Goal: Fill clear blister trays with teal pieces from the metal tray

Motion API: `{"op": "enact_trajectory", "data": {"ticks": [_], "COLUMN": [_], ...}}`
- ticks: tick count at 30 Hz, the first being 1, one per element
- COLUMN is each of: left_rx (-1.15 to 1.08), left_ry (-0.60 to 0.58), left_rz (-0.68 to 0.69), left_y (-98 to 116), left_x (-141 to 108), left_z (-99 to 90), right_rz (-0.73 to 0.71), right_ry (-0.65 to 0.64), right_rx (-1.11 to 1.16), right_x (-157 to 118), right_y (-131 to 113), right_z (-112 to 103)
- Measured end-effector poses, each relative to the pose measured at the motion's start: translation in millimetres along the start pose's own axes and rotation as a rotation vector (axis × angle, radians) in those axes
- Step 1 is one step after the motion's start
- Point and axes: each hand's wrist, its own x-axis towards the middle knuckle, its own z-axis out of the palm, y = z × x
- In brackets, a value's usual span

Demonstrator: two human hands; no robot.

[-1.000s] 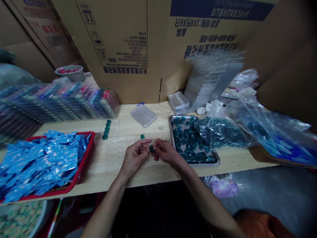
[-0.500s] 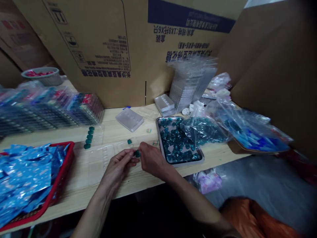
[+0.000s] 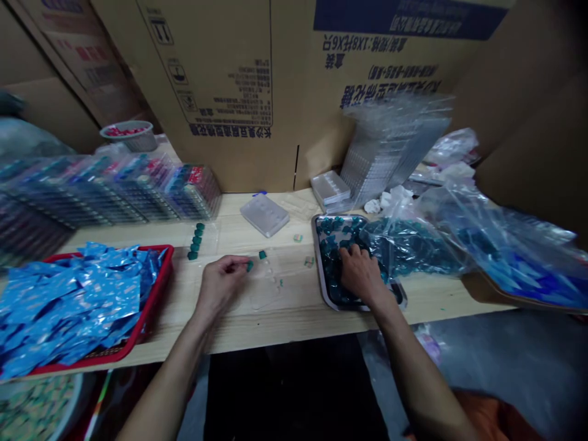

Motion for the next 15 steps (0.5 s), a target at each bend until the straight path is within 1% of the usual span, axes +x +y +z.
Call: {"op": "enact_trajectory", "data": {"ticks": [4,7,10,12,15], "left_rx": [0.248,0.485,0.632,0.671,0.711], "left_ry": [-0.040,-0.117,-0.214,-0.231,-0.222], "left_rz": [0.254,0.428,0.477,0.489,0.515], "left_y": [-13.9,-23.8,-30.3,-33.7,-39.5], "left_x": [13.2,23.3,25.6,22.0,12.7], "left_z": [23.3,32.5,32.2,31.8,35.1], "right_rz": [0.001,-0.012,-0.022,-0.021,-0.029], "right_ry": [-0.024,-0.037,-0.054,-0.057,-0.055], "right_rx": [-0.035,-0.031,-0.024,-0.020,-0.010], "right_x": [-3.7,-3.8,-2.9,-2.0,-0.5], "right_y": [2.8,2.2,3.4,3.5,2.2], "right_z": [6.8,8.3,8.8,9.4,10.6]}}
